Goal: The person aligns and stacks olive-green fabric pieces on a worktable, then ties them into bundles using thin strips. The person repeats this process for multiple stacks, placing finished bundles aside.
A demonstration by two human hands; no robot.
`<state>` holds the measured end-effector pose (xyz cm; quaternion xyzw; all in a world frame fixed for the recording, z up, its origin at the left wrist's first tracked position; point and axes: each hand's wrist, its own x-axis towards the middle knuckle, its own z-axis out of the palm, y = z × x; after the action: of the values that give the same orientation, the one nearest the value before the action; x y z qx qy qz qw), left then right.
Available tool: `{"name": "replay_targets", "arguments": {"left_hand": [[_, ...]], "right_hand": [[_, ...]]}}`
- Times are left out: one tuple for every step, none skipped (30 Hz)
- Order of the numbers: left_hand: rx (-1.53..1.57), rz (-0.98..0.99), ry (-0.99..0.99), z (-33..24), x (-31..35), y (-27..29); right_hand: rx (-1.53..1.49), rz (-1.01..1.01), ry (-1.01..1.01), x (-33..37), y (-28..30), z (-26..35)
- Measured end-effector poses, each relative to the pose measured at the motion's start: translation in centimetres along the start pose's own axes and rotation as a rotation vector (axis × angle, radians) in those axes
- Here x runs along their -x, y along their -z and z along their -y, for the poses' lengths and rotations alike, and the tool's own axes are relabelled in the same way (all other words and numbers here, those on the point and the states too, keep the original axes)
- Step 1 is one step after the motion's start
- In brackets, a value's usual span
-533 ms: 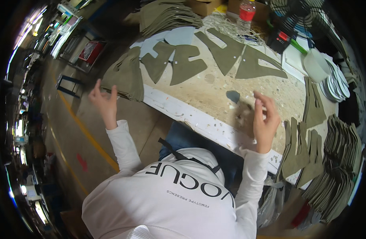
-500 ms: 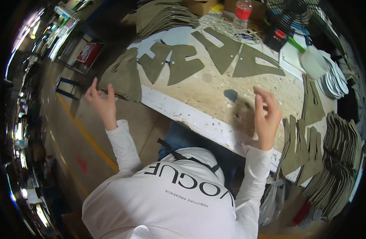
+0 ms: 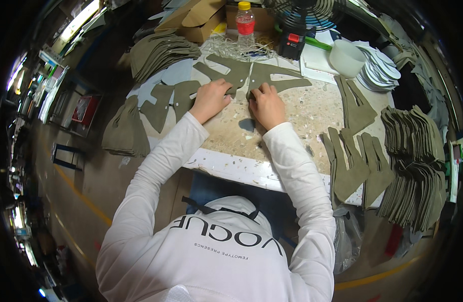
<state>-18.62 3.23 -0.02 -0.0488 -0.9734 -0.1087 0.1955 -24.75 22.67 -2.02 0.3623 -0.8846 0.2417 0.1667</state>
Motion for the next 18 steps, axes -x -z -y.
{"name": "replay_targets", "arguments": {"left_hand": [[0.074,-0.023,0.037,0.4,-0.4,-0.4],[0.148,-0.042,0.076,1.0,-0.9,-0.6],[0.221,-0.079,0.105,1.6,-1.4,-0.4],[0.313,-0.135,0.166,2.2,-2.1,0.0],[0.39,-0.207,0.224,2.9,-2.8,0.7],[0.37,-0.29,0.26,3.4,-3.7,1.7],[0.378,-0.338,0.273,4.1,-4.2,3.1],[0.395,-0.4,0.249,4.4,-4.6,4.5],[0.349,-0.44,0.227,4.3,-4.6,6.0],[0.401,-0.501,0.156,3.8,-4.4,7.2],[0.475,-0.531,0.128,3.0,-4.1,8.4],[0.409,-0.494,0.07,1.9,-3.3,9.4],[0.355,-0.438,0.038,0.6,-1.7,10.1],[0.312,-0.436,-0.053,-1.1,0.5,10.4],[0.331,-0.268,-0.005,-2.9,2.7,10.3],[0.368,-0.216,-0.059,-4.8,4.9,10.0],[0.415,-0.053,-0.05,-6.7,7.1,9.4],[0.471,0.056,-0.071,-8.3,9.1,8.9]], "right_hand": [[0.048,-0.028,0.02,-0.1,-0.5,-0.4],[-0.083,-0.067,-0.061,-0.4,-0.8,-0.8],[-0.215,-0.107,-0.138,-1.0,-0.9,-1.5],[-0.345,-0.139,-0.243,-1.4,-1.0,-2.1],[-0.403,-0.26,-0.249,-1.7,-0.6,-2.9],[-0.511,-0.334,-0.349,-2.2,-0.3,-3.6],[-0.613,-0.39,-0.472,-2.6,0.4,-4.4],[-0.649,-0.447,-0.498,-2.6,1.3,-5.3],[-0.678,-0.485,-0.564,-2.6,2.6,-6.3],[-0.643,-0.564,-0.529,-2.5,4.0,-7.2],[-0.606,-0.642,-0.494,-2.4,5.6,-7.9],[-0.488,-0.681,-0.454,-2.7,7.5,-8.7],[-0.364,-0.702,-0.488,-2.8,9.2,-9.1],[-0.314,-0.703,-0.425,-2.5,10.9,-9.3],[-0.263,-0.687,-0.477,-2.3,12.8,-9.3],[-0.247,-0.664,-0.378,-2.0,14.2,-8.9],[-0.227,-0.636,-0.343,-1.5,15.6,-8.4],[-0.17,-0.577,-0.212,-0.3,16.7,-7.5]]}}
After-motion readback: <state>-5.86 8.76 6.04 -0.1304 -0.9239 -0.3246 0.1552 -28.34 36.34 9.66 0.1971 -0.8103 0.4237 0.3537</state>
